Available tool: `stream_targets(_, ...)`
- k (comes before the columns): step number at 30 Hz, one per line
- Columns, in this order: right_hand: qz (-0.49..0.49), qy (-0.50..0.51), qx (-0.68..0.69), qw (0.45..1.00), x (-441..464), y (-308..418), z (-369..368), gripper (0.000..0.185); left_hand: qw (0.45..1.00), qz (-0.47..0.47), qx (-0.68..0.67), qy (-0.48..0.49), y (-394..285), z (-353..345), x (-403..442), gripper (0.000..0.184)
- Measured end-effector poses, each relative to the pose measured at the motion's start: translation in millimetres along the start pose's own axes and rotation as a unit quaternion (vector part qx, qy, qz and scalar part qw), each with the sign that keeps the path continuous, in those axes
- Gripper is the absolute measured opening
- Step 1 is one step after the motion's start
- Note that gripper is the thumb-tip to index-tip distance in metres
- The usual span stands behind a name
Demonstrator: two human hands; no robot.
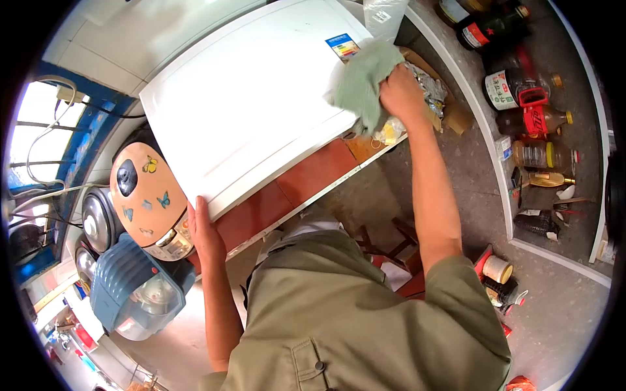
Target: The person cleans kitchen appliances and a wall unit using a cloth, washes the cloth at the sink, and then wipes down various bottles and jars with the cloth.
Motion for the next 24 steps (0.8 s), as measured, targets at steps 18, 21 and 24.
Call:
stream_targets(18, 0.254, -0.047, 0.136, 0.957, -121.0, 130.3, 7.9, 0.059, 0.956, -0.178, 0.232, -0.031, -40.0, -34.9, -12.0, 0.056)
stream_targets(21, 0.317, -0.004, 0.129, 0.940, -119.3, 145.9, 5.1, 0.058, 0.946, -0.184, 0.265, -0.038, -37.9, -25.3, -10.4, 0.054)
stream_targets(24, 0.179, 0.024, 0.006, 0.984, -60.6, 87.9, 2.9, 0.060, 0.940, -0.192, 0.278, -0.041, -39.9, -26.3, -9.2, 0.053)
Point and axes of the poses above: each hand's wrist, its own x-axis towards the middle knuckle, its own z-axis out of the back of the hand, y = z × x, the point moved 9 cm from there along x, towards the middle knuckle, and after that the axes turned 10 degrees about -x, right-handed, at the moved point
